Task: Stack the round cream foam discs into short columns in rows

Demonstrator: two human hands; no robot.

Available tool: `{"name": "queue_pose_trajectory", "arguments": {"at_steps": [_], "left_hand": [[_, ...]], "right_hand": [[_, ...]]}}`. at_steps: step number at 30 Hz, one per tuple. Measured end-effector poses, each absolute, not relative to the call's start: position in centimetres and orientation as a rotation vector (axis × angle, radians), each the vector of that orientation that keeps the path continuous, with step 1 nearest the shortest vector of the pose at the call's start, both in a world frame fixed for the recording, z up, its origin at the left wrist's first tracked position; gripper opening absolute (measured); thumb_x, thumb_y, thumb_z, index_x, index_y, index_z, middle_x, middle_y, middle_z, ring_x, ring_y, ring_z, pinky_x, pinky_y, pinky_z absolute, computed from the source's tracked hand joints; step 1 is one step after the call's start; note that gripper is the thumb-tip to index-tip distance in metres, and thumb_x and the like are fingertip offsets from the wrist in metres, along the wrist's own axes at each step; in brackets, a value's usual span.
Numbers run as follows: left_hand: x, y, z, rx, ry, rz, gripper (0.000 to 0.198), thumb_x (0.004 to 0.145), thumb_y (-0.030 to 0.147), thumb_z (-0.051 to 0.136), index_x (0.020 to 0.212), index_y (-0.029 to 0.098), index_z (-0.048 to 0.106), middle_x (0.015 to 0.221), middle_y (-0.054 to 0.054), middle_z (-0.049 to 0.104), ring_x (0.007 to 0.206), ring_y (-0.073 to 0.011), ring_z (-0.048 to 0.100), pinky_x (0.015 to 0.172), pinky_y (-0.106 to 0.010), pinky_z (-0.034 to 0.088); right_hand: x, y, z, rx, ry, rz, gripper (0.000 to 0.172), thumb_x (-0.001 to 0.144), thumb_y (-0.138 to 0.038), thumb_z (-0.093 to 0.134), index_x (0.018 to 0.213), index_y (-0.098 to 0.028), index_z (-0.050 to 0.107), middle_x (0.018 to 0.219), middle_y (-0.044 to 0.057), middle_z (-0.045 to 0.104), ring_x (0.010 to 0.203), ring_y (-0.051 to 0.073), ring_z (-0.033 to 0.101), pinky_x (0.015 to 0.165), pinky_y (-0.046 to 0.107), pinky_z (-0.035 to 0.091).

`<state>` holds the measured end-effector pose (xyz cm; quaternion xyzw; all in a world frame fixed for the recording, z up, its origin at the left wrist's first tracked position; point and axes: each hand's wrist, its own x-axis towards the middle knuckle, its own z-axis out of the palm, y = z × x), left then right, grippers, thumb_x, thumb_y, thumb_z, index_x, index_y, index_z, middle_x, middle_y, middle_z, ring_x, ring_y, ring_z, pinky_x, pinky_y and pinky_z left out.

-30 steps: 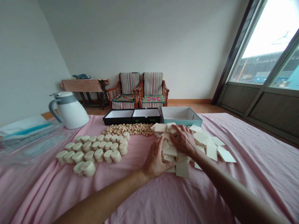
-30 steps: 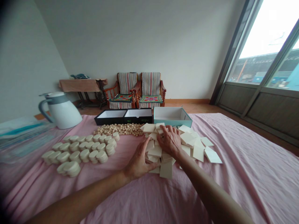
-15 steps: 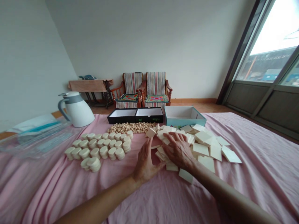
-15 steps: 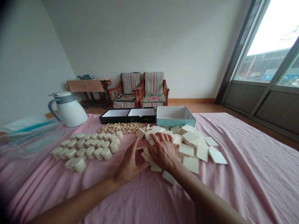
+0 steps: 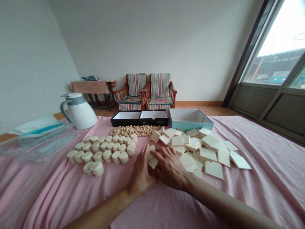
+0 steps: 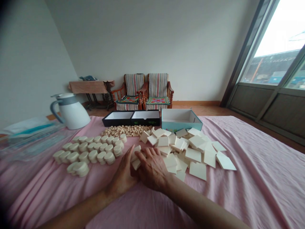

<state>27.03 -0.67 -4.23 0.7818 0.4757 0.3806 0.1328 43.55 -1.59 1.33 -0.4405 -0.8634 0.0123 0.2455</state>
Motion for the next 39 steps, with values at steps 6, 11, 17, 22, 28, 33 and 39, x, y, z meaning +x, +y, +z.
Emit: {"name": "queue_pose_trajectory", "arguments": {"at_steps": [6, 11, 17, 22, 28, 33, 39], "left_hand": [[26.4, -0.9, -4.7, 2.346, 1.381, 1.092, 0.098, 0.070, 0.036, 0.069, 0.145, 0.022, 0.008, 0.147, -0.018, 0.026, 0.136, -0.0352, 0.024, 0.106, -0.057, 0.029], [26.2, -1.0, -4.6, 2.339, 1.412, 1.019, 0.086, 0.078, 0.036, 0.062, 0.145, 0.022, 0.011, 0.145, -0.018, 0.030, 0.134, -0.0352, 0.027, 0.104, -0.057, 0.030], [25.8, -0.9, -5.1, 2.387, 1.401, 1.011, 0.068, 0.085, 0.031, 0.052, 0.143, 0.017, 0.020, 0.142, -0.017, 0.036, 0.134, -0.0321, 0.029, 0.105, -0.054, 0.031], [25.8, -1.0, -4.9, 2.423, 1.420, 0.991, 0.059, 0.087, 0.027, 0.047, 0.140, 0.016, 0.027, 0.141, -0.016, 0.038, 0.134, -0.0300, 0.030, 0.106, -0.052, 0.032], [25.9, -1.0, -4.4, 2.374, 1.452, 1.031, 0.065, 0.079, 0.023, 0.054, 0.138, 0.014, 0.029, 0.138, -0.017, 0.041, 0.131, -0.0302, 0.034, 0.104, -0.051, 0.035], [25.9, -0.9, -4.4, 2.354, 1.454, 1.060, 0.073, 0.077, 0.023, 0.056, 0.141, 0.016, 0.023, 0.139, -0.018, 0.038, 0.132, -0.0318, 0.031, 0.104, -0.053, 0.033], [26.0, -1.0, -4.5, 2.338, 1.449, 1.105, 0.087, 0.079, 0.024, 0.056, 0.146, 0.019, 0.001, 0.146, -0.019, 0.026, 0.137, -0.0330, 0.023, 0.106, -0.056, 0.029]], "right_hand": [[43.6, 1.1, 3.8, -1.066, -2.454, 0.188, 0.039, 0.077, -0.031, 0.059, 0.114, -0.022, 0.055, 0.108, 0.006, 0.058, 0.100, 0.019, 0.053, 0.086, 0.032, 0.038], [43.1, 7.8, 5.1, -1.541, -2.285, -0.062, 0.030, 0.083, -0.036, 0.050, 0.103, -0.016, 0.061, 0.101, 0.011, 0.061, 0.097, 0.022, 0.055, 0.084, 0.034, 0.038], [41.6, 12.8, 3.6, -1.973, -2.250, -0.070, 0.055, 0.079, -0.058, 0.048, 0.108, -0.012, 0.059, 0.110, 0.018, 0.060, 0.105, 0.031, 0.053, 0.086, 0.041, 0.036], [41.6, 12.7, 3.5, -2.019, -2.286, -0.004, 0.046, 0.074, -0.047, 0.057, 0.107, -0.015, 0.060, 0.113, 0.016, 0.058, 0.106, 0.030, 0.054, 0.087, 0.040, 0.037], [42.1, 11.6, 4.0, -1.959, -2.334, 0.101, 0.037, 0.071, -0.032, 0.060, 0.103, -0.014, 0.060, 0.106, 0.016, 0.062, 0.095, 0.026, 0.060, 0.075, 0.032, 0.042], [42.4, 10.9, 3.9, -1.879, -2.365, 0.150, 0.042, 0.068, -0.030, 0.064, 0.107, -0.016, 0.056, 0.100, 0.011, 0.066, 0.092, 0.024, 0.061, 0.072, 0.029, 0.041], [41.0, 10.5, 3.8, -1.740, -2.231, 0.340, 0.035, 0.074, -0.036, 0.061, 0.103, -0.016, 0.059, 0.094, 0.007, 0.067, 0.084, 0.017, 0.061, 0.066, 0.023, 0.041]]}}
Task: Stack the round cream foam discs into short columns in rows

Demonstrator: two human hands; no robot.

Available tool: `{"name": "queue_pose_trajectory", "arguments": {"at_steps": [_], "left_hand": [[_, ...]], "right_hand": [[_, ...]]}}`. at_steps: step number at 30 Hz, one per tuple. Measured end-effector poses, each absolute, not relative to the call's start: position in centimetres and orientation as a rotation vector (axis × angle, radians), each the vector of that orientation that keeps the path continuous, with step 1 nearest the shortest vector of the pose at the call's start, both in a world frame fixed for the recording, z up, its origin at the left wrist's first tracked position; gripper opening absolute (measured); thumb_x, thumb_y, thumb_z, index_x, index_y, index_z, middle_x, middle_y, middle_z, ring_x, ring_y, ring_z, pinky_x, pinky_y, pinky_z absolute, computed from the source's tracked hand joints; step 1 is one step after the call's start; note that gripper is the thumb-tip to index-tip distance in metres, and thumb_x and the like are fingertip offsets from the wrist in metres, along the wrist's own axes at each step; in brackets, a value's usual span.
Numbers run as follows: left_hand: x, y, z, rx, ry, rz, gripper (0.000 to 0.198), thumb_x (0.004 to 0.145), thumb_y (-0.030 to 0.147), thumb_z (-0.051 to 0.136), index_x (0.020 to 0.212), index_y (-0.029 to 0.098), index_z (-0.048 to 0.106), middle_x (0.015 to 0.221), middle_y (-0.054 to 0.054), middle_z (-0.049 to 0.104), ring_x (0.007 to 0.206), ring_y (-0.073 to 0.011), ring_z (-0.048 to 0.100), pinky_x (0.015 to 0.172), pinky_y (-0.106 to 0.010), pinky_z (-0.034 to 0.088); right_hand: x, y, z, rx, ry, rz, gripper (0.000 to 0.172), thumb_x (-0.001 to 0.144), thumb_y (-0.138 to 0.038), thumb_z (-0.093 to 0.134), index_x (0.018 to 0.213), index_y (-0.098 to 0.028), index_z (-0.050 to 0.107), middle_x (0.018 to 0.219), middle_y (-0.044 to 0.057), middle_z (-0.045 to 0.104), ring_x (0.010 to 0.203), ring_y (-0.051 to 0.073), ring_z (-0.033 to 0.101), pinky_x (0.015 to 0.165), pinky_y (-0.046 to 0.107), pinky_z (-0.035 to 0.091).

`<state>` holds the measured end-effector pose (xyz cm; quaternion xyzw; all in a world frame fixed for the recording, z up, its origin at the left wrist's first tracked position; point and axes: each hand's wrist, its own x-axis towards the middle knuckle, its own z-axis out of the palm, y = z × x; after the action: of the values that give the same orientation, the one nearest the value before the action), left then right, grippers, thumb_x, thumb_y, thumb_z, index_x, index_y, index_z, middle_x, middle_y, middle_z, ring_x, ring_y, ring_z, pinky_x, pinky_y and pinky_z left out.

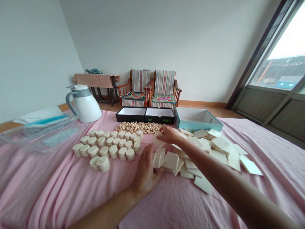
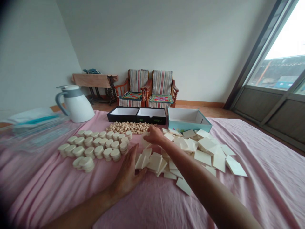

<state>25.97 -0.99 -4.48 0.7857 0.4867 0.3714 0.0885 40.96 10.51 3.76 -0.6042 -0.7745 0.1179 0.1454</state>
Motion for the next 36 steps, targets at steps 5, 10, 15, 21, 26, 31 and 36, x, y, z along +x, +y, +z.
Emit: {"name": "queue_pose_trajectory", "arguments": {"at_steps": [5, 10, 15, 21, 26, 31, 36], "left_hand": [[25.9, -0.9, -4.8, 2.330, 1.456, 1.076, 0.090, 0.080, 0.025, 0.056, 0.146, 0.019, -0.004, 0.150, -0.019, 0.019, 0.139, -0.0336, 0.015, 0.108, -0.057, 0.025], [26.1, -0.7, -4.8, 2.326, 1.452, 1.055, 0.090, 0.076, 0.022, 0.058, 0.146, 0.018, 0.001, 0.149, -0.018, 0.023, 0.139, -0.0334, 0.017, 0.108, -0.056, 0.026], [26.2, -0.6, -4.9, 2.341, 1.476, 1.053, 0.089, 0.075, 0.021, 0.059, 0.146, 0.017, 0.006, 0.147, -0.019, 0.027, 0.137, -0.0333, 0.022, 0.107, -0.055, 0.029], [26.1, -0.6, -4.9, 2.383, 1.482, 1.044, 0.088, 0.074, 0.023, 0.061, 0.145, 0.016, 0.010, 0.145, -0.018, 0.031, 0.137, -0.0328, 0.024, 0.106, -0.053, 0.030], [26.1, -0.7, -4.6, 2.410, 1.482, 1.025, 0.090, 0.074, 0.024, 0.062, 0.145, 0.019, 0.008, 0.146, -0.018, 0.030, 0.137, -0.0333, 0.024, 0.106, -0.054, 0.030], [26.0, -0.7, -4.5, 2.422, 1.470, 1.021, 0.090, 0.075, 0.024, 0.061, 0.145, 0.019, 0.005, 0.146, -0.018, 0.029, 0.136, -0.0335, 0.024, 0.105, -0.054, 0.031], [26.0, -0.6, -4.3, 2.430, 1.461, 1.023, 0.092, 0.071, 0.020, 0.062, 0.145, 0.019, 0.007, 0.144, -0.017, 0.032, 0.135, -0.0339, 0.026, 0.104, -0.054, 0.032]], "right_hand": [[40.6, 9.7, 3.9, -1.658, -2.249, 0.365, 0.020, 0.076, -0.031, 0.058, 0.089, -0.017, 0.066, 0.084, 0.005, 0.069, 0.076, 0.015, 0.062, 0.063, 0.022, 0.040], [44.5, 9.2, 5.6, -1.608, -2.213, 0.306, 0.020, 0.081, -0.029, 0.052, 0.089, -0.018, 0.066, 0.089, 0.005, 0.070, 0.082, 0.017, 0.063, 0.068, 0.023, 0.043], [49.1, 8.6, 5.9, -1.747, -2.422, 0.207, 0.066, 0.072, -0.049, 0.061, 0.128, -0.016, 0.048, 0.123, 0.015, 0.057, 0.110, 0.031, 0.054, 0.090, 0.040, 0.040], [50.0, 8.7, 4.8, -1.890, -2.600, 0.371, 0.108, 0.061, -0.066, 0.063, 0.145, -0.010, 0.021, 0.142, 0.022, 0.035, 0.128, 0.036, 0.034, 0.101, 0.045, 0.030], [47.5, 8.4, 3.2, -1.935, -2.502, 0.260, 0.098, 0.058, -0.061, 0.066, 0.140, -0.022, 0.031, 0.140, 0.017, 0.035, 0.123, 0.040, 0.034, 0.094, 0.054, 0.032], [45.6, 7.7, 2.4, -1.712, -2.534, 0.256, 0.064, 0.068, -0.043, 0.064, 0.123, -0.016, 0.050, 0.123, 0.018, 0.051, 0.115, 0.032, 0.044, 0.094, 0.044, 0.035], [45.9, 7.0, 2.7, -1.369, -2.512, 0.340, 0.064, 0.070, -0.039, 0.065, 0.127, -0.016, 0.048, 0.126, 0.014, 0.052, 0.118, 0.026, 0.046, 0.097, 0.038, 0.035]]}}
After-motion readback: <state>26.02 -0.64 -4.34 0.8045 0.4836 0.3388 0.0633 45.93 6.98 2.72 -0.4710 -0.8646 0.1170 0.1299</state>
